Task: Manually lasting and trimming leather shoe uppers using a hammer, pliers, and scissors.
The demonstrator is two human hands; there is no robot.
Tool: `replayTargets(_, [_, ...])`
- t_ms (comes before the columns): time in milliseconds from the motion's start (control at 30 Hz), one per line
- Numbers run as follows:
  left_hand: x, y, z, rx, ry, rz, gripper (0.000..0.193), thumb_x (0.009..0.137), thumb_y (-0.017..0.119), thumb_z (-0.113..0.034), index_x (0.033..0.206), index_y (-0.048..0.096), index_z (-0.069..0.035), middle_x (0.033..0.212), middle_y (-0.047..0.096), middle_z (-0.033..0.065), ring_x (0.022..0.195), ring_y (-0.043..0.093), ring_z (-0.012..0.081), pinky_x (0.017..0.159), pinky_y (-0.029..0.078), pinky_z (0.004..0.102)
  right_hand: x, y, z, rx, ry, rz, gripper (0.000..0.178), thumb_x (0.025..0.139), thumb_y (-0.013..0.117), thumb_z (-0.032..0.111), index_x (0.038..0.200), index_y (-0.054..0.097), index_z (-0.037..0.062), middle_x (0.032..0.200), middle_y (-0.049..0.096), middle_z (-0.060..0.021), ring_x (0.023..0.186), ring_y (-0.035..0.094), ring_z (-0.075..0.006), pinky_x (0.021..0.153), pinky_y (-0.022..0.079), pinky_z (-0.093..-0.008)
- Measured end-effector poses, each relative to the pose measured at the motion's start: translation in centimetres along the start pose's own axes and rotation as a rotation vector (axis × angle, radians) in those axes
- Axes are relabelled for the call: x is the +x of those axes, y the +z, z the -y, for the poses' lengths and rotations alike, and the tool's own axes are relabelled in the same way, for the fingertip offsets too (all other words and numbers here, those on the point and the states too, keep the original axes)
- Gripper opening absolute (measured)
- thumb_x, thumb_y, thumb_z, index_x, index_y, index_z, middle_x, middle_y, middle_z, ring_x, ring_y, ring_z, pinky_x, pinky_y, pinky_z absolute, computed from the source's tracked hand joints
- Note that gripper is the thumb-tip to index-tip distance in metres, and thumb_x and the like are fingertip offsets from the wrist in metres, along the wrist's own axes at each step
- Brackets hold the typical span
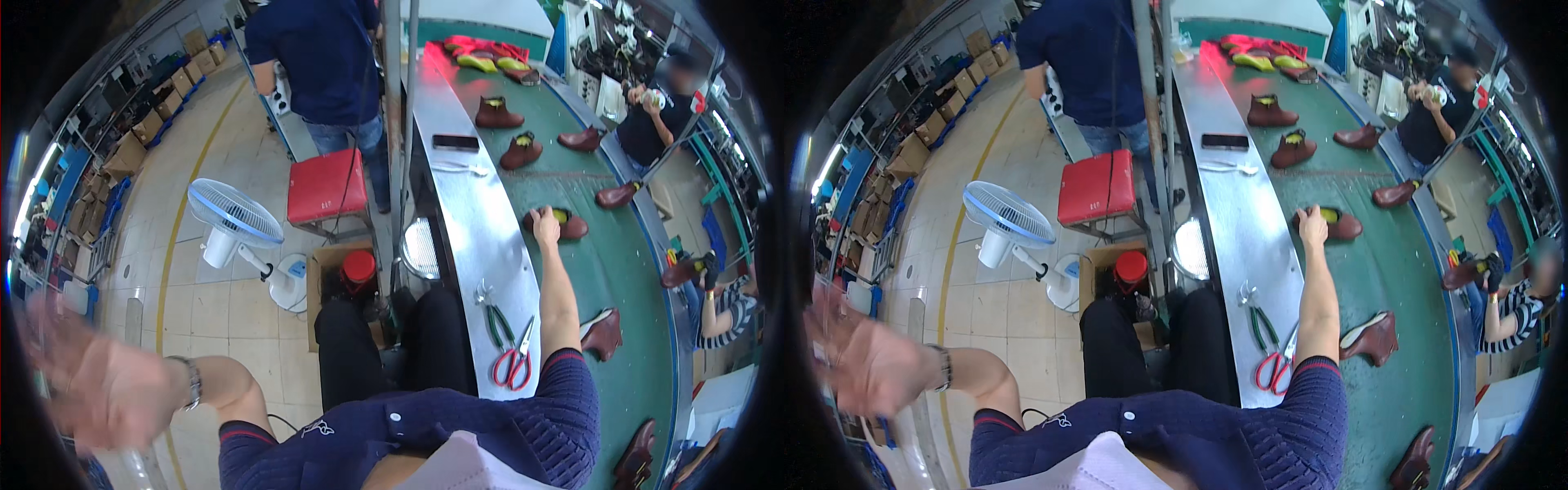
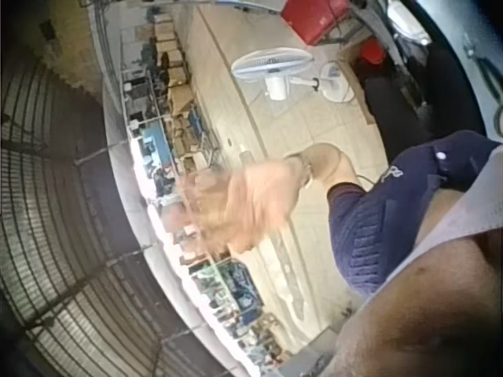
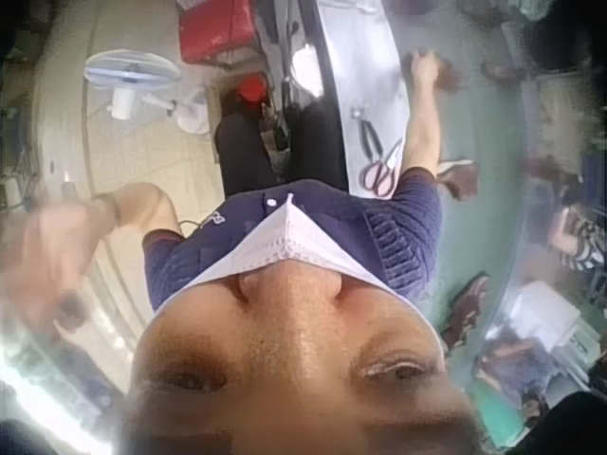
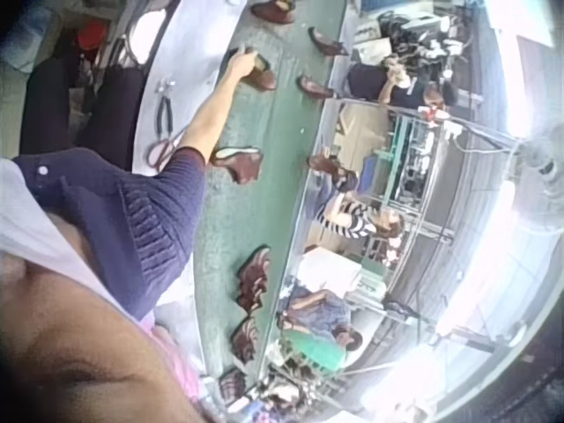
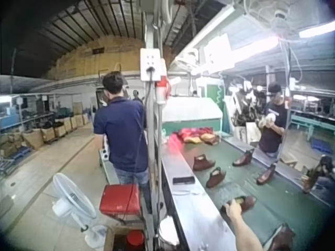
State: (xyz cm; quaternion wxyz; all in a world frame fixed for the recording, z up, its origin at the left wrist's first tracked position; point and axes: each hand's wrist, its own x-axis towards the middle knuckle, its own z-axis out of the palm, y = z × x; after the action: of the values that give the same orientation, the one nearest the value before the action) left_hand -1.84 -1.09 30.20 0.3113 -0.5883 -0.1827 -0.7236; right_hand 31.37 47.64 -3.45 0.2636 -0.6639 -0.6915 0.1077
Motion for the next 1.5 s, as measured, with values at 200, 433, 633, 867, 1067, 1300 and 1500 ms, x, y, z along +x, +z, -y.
replayTargets(200, [-8.5, -1.9, 0.9, 0.183, -0.65, 0.187, 0.051, 0.089, 0.044, -0.031, 0.123, 0.044, 0.007, 0.12, 0.047, 0.0287, 0.1, 0.057, 0.0355, 0.081, 0.048, 0.0373, -1.5, 1.2, -4.0, 0.331, -0.002, -0.206, 0.019, 0.085, 0.054, 0.024, 0.09, 0.057, 0.0059, 0.062, 0.059, -0.0127, 0.05, 0.059, -0.0187, 0.055, 0.047, -0.0326])
replayTargets(433, [-12.5, 0.2, 1.9, 0.219, -1.095, 0.54, 0.042, 0.079, 0.063, -0.013, 0.117, 0.053, 0.003, 0.118, 0.053, 0.0167, 0.098, 0.059, 0.0242, 0.081, 0.048, 0.0323, -5.9, -14.9, 4.3, 0.29, -0.386, -0.233, 0.018, 0.085, 0.055, 0.02, 0.085, 0.058, 0.0025, 0.068, 0.057, -0.0146, 0.058, 0.057, -0.0245, 0.055, 0.043, -0.0337])
replayTargets(633, [-20.8, 6.4, 4.4, -0.064, -0.946, 1.184, 0.088, 0.066, 0.076, -0.021, 0.137, 0.027, -0.003, 0.138, 0.034, 0.0171, 0.125, 0.037, 0.0275, 0.102, 0.03, 0.0355, -14.1, -20.3, 14.2, 0.62, -0.506, 0.068, 0.013, 0.083, 0.059, 0.011, 0.087, 0.06, -0.0013, 0.062, 0.052, -0.0034, 0.053, 0.047, -0.0069, 0.049, 0.037, -0.0217])
replayTargets(867, [-25.6, 6.4, 0.8, -0.64, -1.39, 0.825, 0.112, 0.058, 0.078, -0.007, 0.142, 0.004, -0.006, 0.144, 0.021, 0.0147, 0.131, 0.026, 0.0211, 0.106, 0.023, 0.0321, -19.4, -17.7, 20.8, 0.673, -0.725, 0.341, 0.016, 0.079, 0.062, 0.017, 0.084, 0.063, 0.001, 0.058, 0.055, -0.0086, 0.049, 0.048, -0.0109, 0.047, 0.038, -0.0254])
replayTargets(1067, [-28.8, 3.1, -1.7, -0.579, -1.595, 0.594, 0.116, 0.056, 0.08, -0.008, 0.142, 0.003, -0.006, 0.145, 0.019, 0.013, 0.131, 0.027, 0.02, 0.106, 0.023, 0.0312, -21.7, -12.5, 22.2, 0.839, -0.611, 0.534, 0.019, 0.083, 0.061, 0.018, 0.091, 0.064, 0.0008, 0.059, 0.056, -0.0053, 0.052, 0.048, -0.0066, 0.049, 0.04, -0.0234])
replayTargets(1300, [-29.8, 0.7, -3.1, -0.429, -1.578, 0.58, 0.116, 0.055, 0.082, -0.009, 0.142, 0.006, -0.006, 0.144, 0.02, 0.0117, 0.13, 0.029, 0.0202, 0.105, 0.026, 0.0323, -22.2, -8.1, 14.5, 0.495, -0.349, 0.384, 0.03, 0.084, 0.059, 0.02, 0.109, 0.059, 0.0039, 0.077, 0.063, -0.0119, 0.071, 0.062, -0.0215, 0.065, 0.048, -0.0319])
replayTargets(1500, [-30.5, -3.3, -3.2, -0.276, -2.158, 0.351, 0.078, 0.068, 0.076, -0.013, 0.132, 0.034, -0.003, 0.123, 0.049, 0.0101, 0.108, 0.05, 0.0175, 0.094, 0.039, 0.0309, -25.2, -2.8, 0.0, -0.181, -0.199, 0.303, 0.053, 0.077, 0.065, 0.026, 0.122, 0.048, 0.0045, 0.12, 0.047, -0.0202, 0.115, 0.041, -0.0365, 0.096, 0.033, -0.0426])
